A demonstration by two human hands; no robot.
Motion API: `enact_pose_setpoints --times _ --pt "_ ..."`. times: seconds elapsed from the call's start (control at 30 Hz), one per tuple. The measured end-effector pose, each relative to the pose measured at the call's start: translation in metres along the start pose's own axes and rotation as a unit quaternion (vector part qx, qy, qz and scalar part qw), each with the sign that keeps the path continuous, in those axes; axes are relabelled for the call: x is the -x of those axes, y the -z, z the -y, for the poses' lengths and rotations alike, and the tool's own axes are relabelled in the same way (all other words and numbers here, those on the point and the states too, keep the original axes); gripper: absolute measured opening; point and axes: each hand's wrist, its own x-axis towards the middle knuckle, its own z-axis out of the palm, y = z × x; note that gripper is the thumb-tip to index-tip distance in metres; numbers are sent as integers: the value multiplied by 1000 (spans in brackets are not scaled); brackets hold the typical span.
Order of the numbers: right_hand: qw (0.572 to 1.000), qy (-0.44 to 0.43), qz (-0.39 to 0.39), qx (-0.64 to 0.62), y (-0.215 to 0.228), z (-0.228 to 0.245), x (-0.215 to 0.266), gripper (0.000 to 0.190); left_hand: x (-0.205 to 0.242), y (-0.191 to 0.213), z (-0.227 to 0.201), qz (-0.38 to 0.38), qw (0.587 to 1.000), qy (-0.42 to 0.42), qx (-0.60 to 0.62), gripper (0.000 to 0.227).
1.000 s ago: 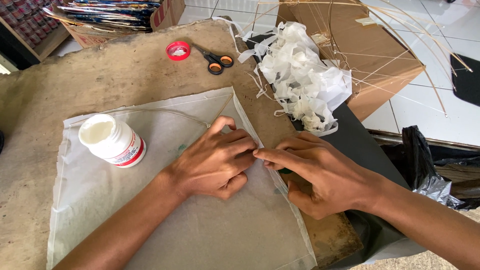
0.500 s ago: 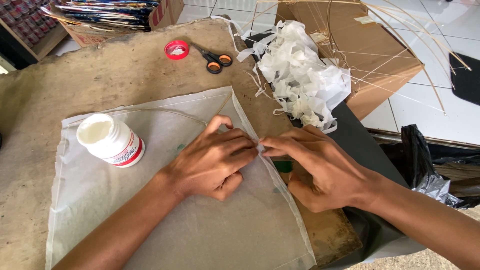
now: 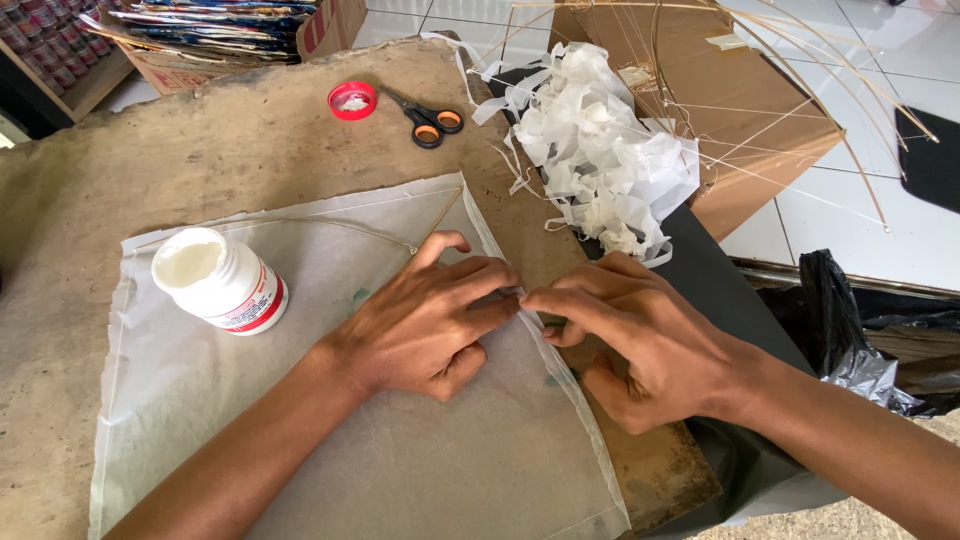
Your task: Assembling a kite by applying glue to the edges of the paper and folding them over the bamboo frame.
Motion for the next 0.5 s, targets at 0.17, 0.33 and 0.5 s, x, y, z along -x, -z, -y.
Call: enact_pose_setpoints --times 0.17,0.33,0.5 --pt "1000 27 -2 5 2 2 -4 70 -1 0 0 -12 1000 -1 5 37" --pt "998 50 5 -25 3 1 -4 70 -1 1 -1 -10 1000 3 3 39" --pt "997 75 -3 -3 2 1 -2 63 -1 1 -2 -18 1000 6 5 39"
